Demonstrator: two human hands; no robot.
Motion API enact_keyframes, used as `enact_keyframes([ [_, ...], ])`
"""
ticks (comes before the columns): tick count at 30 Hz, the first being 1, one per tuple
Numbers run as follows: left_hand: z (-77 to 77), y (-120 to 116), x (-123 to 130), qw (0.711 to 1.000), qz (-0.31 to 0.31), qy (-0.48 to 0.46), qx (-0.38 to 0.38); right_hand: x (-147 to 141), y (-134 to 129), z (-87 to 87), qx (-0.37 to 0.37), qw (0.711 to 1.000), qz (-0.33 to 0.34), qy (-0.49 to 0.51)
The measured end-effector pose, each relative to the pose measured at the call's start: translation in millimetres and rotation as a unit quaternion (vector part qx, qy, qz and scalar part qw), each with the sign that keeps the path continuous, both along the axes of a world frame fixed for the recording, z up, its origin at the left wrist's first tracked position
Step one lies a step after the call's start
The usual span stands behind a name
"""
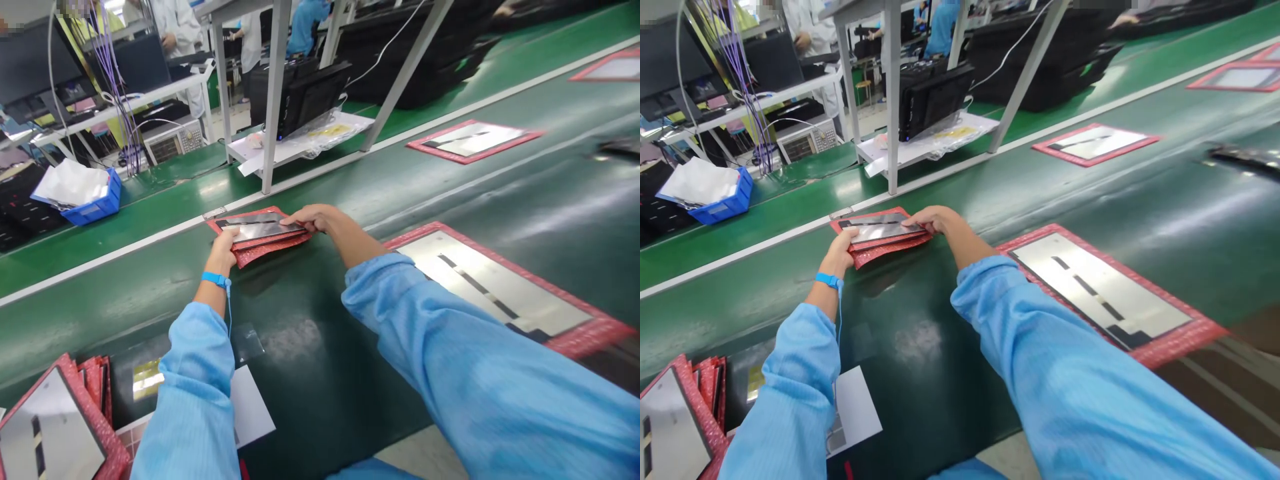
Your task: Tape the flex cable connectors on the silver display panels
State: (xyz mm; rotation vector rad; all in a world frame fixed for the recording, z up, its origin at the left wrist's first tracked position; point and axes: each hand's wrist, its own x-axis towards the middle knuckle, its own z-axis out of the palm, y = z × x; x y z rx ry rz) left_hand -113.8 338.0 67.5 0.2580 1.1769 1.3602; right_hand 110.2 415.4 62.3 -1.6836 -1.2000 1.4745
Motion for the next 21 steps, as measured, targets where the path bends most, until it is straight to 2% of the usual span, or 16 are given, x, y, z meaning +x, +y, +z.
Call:
enact_keyframes([
  [2,7.4,-20,9,1.0,0.007,-0.001,0.004,14,-16,3.4,-0.041,0.999,-0.03,0.017],
  [4,10.2,-50,23,0.999,0.03,0.0,0.027,30,-48,0.9,-0.058,0.995,-0.069,0.049],
  [8,5.3,-133,70,0.992,0.086,-0.003,0.095,50,-156,-13.8,-0.054,0.978,-0.116,0.163],
  [10,-1.6,-178,98,0.989,0.097,-0.007,0.109,49,-212,-20.8,-0.056,0.967,-0.108,0.224],
  [12,-12.0,-218,123,0.99,0.096,-0.007,0.1,43,-253,-27.3,-0.047,0.958,-0.118,0.256],
  [14,-25.5,-250,142,0.993,0.079,-0.007,0.085,41,-275,-32.9,-0.029,0.953,-0.138,0.267],
  [16,-39.7,-274,159,0.996,0.047,-0.006,0.073,46,-284,-36.8,-0.023,0.953,-0.149,0.261],
  [21,-64.0,-332,187,0.993,-0.102,0.022,0.051,80,-289,-38.6,-0.078,0.971,-0.134,0.183],
])
